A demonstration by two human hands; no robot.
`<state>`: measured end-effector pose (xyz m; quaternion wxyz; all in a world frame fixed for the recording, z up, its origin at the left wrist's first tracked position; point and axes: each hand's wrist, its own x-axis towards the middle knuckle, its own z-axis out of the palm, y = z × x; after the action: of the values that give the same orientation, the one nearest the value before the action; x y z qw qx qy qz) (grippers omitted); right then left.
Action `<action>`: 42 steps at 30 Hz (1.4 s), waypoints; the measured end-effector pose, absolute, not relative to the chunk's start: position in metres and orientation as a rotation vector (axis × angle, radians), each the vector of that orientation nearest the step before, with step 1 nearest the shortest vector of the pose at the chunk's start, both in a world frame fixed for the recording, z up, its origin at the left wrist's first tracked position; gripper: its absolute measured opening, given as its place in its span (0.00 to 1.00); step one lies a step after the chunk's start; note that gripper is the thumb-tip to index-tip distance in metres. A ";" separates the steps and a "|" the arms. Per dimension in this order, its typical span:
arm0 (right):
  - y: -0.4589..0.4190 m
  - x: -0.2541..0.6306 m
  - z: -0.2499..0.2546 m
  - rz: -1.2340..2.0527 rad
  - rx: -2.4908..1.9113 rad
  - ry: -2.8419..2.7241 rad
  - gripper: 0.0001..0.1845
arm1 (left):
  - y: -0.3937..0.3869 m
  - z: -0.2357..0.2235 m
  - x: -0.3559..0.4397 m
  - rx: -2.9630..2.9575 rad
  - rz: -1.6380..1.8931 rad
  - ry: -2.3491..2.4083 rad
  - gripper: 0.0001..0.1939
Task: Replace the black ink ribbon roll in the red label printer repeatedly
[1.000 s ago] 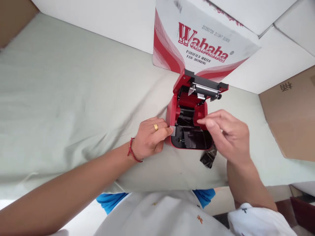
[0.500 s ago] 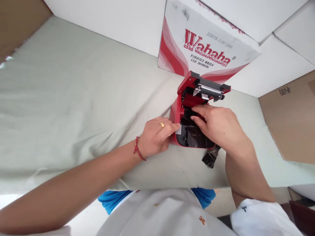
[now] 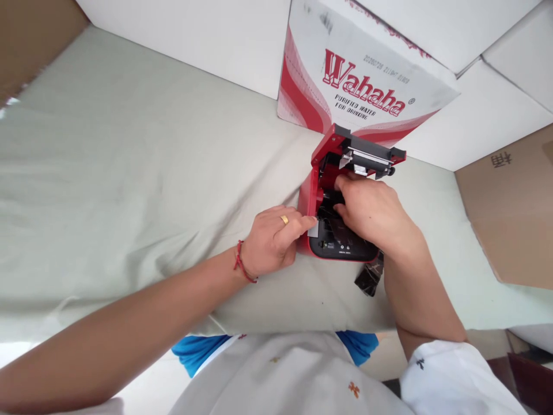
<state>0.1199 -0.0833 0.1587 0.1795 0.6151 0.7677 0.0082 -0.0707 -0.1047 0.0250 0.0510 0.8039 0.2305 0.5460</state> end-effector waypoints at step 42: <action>-0.216 0.297 0.103 -0.260 3.137 1.755 0.30 | -0.106 0.019 -0.073 2.373 1.633 0.700 0.22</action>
<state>0.2967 -0.2162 0.1033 -0.2291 0.8473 0.4741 -0.0702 -0.0729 -0.1058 0.0186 0.0885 0.7974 0.2353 0.5486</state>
